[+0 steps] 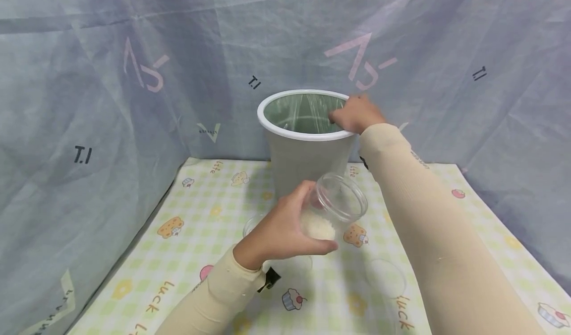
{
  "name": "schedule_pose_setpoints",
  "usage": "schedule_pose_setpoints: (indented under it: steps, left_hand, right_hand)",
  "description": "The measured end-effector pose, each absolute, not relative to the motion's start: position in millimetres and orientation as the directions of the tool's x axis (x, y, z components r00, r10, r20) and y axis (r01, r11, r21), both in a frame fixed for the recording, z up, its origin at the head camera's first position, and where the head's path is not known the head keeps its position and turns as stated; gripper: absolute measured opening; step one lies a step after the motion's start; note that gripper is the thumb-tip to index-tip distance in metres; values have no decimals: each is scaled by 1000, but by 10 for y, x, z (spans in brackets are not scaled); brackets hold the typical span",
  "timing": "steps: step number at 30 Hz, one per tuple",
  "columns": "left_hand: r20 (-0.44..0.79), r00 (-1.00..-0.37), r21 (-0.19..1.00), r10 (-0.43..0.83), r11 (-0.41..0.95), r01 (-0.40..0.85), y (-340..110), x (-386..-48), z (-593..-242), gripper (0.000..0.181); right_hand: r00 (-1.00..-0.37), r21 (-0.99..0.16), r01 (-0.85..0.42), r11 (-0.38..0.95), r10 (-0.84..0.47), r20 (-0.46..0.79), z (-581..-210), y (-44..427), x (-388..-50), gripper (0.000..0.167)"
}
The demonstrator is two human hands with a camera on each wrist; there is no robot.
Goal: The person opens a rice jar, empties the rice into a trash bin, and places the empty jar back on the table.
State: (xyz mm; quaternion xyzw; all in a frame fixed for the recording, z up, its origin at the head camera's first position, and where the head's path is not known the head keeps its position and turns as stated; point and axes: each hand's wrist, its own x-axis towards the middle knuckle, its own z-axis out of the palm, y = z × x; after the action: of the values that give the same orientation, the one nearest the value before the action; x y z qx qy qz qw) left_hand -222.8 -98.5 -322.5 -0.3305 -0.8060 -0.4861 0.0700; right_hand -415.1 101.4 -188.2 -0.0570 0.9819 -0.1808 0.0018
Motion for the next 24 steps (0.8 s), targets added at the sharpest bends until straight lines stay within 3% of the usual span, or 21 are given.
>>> schedule_pose_setpoints:
  steps: [14,24]
  left_hand:
    - [431,-812,763,394,322,561,-1114,-2234,-3109,83]
    - [457,-797,768,394,277,577,-1179,-2278,-3093,83]
  right_hand:
    - [-994,-364,-109,925,-107,27,-1878,1029,-4154,85]
    - [-994,-370,-105,923,-108,14,-1866,1002,-4156,85]
